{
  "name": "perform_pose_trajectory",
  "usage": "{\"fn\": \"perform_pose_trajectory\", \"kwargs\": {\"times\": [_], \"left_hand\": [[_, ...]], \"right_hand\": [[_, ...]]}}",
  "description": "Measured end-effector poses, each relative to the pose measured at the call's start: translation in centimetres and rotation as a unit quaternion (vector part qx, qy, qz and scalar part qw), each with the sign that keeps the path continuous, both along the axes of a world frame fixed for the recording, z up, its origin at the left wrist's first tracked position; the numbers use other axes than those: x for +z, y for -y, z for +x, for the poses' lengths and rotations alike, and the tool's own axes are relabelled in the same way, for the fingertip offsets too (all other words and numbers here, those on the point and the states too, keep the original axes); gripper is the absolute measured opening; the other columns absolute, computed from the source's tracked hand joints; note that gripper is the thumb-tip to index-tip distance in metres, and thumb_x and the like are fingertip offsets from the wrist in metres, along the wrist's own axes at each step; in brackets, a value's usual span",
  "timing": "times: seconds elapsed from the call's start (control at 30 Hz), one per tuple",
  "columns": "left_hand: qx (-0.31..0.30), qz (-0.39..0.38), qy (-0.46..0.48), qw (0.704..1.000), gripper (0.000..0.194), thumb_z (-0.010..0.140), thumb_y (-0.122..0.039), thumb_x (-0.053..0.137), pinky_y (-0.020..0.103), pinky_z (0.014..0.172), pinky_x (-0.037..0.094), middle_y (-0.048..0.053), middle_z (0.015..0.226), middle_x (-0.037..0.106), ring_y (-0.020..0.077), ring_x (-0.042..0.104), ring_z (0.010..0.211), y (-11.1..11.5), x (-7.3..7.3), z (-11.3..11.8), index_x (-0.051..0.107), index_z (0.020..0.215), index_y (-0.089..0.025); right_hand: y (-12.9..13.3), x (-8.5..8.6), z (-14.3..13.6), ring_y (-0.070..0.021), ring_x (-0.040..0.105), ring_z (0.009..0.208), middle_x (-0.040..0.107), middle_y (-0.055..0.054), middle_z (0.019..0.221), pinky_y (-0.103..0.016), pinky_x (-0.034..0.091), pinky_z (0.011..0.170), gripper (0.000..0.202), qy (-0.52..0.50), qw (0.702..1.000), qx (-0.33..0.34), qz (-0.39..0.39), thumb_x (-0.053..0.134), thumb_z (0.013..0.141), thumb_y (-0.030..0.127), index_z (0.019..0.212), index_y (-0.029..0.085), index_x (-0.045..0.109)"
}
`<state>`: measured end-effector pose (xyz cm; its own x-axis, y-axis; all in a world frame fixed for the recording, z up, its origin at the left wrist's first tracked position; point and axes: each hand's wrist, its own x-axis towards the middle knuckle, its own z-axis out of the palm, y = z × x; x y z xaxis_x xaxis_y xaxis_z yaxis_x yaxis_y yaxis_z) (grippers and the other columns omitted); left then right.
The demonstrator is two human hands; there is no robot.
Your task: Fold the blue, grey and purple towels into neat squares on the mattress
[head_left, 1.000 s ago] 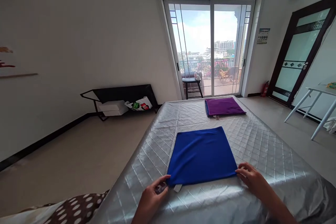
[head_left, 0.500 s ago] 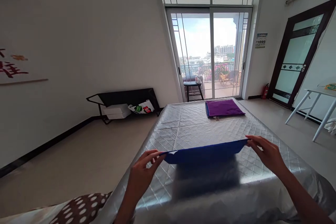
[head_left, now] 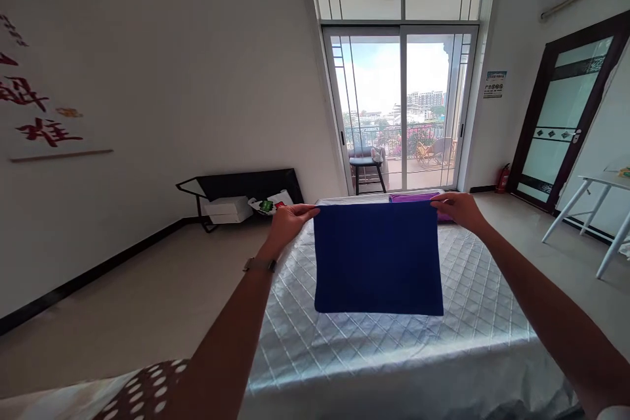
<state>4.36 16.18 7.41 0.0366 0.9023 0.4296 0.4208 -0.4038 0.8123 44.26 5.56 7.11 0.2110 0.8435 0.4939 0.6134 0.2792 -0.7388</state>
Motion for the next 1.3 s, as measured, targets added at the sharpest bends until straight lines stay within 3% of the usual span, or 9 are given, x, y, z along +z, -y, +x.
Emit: {"fn": "perform_pose_trajectory", "kwargs": {"times": [0.13, 0.23, 0.33, 0.47, 0.6, 0.83, 1.07, 1.2, 1.3], "left_hand": [[0.048, 0.032, -0.007, 0.998, 0.042, 0.073, -0.046, 0.071, 0.031, 0.068, 0.054, 0.004, 0.070, 0.076, 0.0208, 0.069, 0.069, -0.2, -1.0, -0.4, 0.078, 0.098, -0.013], [0.035, 0.049, -0.049, 0.997, 0.044, 0.080, -0.050, 0.065, 0.032, 0.074, 0.057, 0.004, 0.083, 0.079, 0.0232, 0.073, 0.079, 1.7, -4.1, -1.1, 0.076, 0.106, -0.017], [0.018, 0.059, -0.098, 0.993, 0.032, 0.080, -0.050, 0.064, 0.038, 0.086, 0.057, 0.001, 0.097, 0.080, 0.0276, 0.074, 0.094, 4.6, -9.2, -1.6, 0.078, 0.097, -0.026], [-0.042, 0.010, -0.206, 0.978, 0.028, 0.081, -0.043, 0.056, 0.039, 0.087, 0.059, 0.004, 0.099, 0.079, 0.0279, 0.074, 0.094, 8.1, -16.8, -1.8, 0.080, 0.087, -0.028], [-0.084, -0.023, -0.340, 0.937, 0.036, 0.089, -0.029, 0.044, 0.037, 0.096, 0.055, 0.001, 0.115, 0.076, 0.0230, 0.070, 0.106, 9.9, -21.5, -2.4, 0.078, 0.103, -0.028], [-0.076, 0.044, -0.422, 0.902, 0.033, 0.092, -0.024, 0.047, 0.039, 0.095, 0.056, 0.001, 0.113, 0.076, 0.0231, 0.071, 0.103, 11.1, -24.0, -3.8, 0.077, 0.105, -0.030], [-0.089, 0.113, -0.389, 0.910, 0.032, 0.090, -0.024, 0.051, 0.034, 0.088, 0.061, -0.002, 0.110, 0.077, 0.0217, 0.073, 0.098, 12.7, -26.4, -5.7, 0.077, 0.107, -0.036], [-0.090, 0.098, -0.353, 0.926, 0.032, 0.089, -0.026, 0.051, 0.034, 0.088, 0.062, -0.001, 0.110, 0.077, 0.0218, 0.074, 0.098, 12.2, -25.3, -6.1, 0.076, 0.108, -0.034], [-0.096, 0.072, -0.301, 0.946, 0.033, 0.091, -0.027, 0.048, 0.034, 0.092, 0.060, 0.000, 0.113, 0.076, 0.0209, 0.073, 0.101, 10.5, -22.8, -3.6, 0.075, 0.110, -0.030]], "right_hand": [[-0.4, -0.1, 0.3, -0.0207, 0.072, 0.068, 0.075, -0.002, 0.070, -0.034, 0.058, 0.068, 0.035, 0.012, 0.999, 0.001, 0.042, 0.070, 0.077, 0.052, 0.091, 0.022, 0.077], [1.5, -2.3, 0.2, -0.0216, 0.073, 0.076, 0.078, -0.005, 0.087, -0.037, 0.059, 0.073, 0.035, 0.039, 0.996, 0.027, 0.080, 0.067, 0.080, 0.054, 0.091, 0.023, 0.076], [4.3, -6.9, -0.1, -0.0208, 0.072, 0.079, 0.077, -0.007, 0.096, -0.037, 0.060, 0.073, 0.032, 0.071, 0.993, 0.064, 0.069, 0.062, 0.085, 0.051, 0.091, 0.023, 0.076], [7.3, -14.6, -0.5, -0.0182, 0.070, 0.069, 0.076, -0.007, 0.098, -0.034, 0.059, 0.065, 0.029, 0.116, 0.987, 0.105, -0.048, 0.053, 0.091, 0.043, 0.091, 0.024, 0.076], [9.1, -19.2, -0.7, -0.0208, 0.072, 0.081, 0.076, -0.006, 0.097, -0.035, 0.057, 0.076, 0.026, 0.182, 0.966, 0.098, -0.158, 0.051, 0.090, 0.030, 0.091, 0.024, 0.076], [10.8, -19.5, -0.7, -0.0217, 0.070, 0.100, 0.075, -0.006, 0.108, -0.034, 0.053, 0.092, 0.030, 0.221, 0.947, 0.116, -0.205, 0.048, 0.090, 0.021, 0.097, 0.025, 0.077], [12.0, -18.5, -0.7, -0.0210, 0.070, 0.089, 0.075, -0.005, 0.098, -0.032, 0.053, 0.083, 0.025, 0.251, 0.925, 0.132, -0.252, 0.054, 0.088, 0.022, 0.091, 0.025, 0.078], [9.9, -16.9, -0.2, -0.0204, 0.070, 0.081, 0.075, -0.005, 0.093, -0.031, 0.053, 0.074, 0.029, 0.222, 0.923, 0.182, -0.257, 0.055, 0.093, 0.043, 0.090, 0.025, 0.078], [4.9, -15.9, -0.8, -0.0223, 0.070, 0.094, 0.076, -0.006, 0.104, -0.034, 0.053, 0.085, 0.043, 0.194, 0.955, 0.125, -0.186, 0.039, 0.100, 0.047, 0.107, 0.025, 0.076]]}}
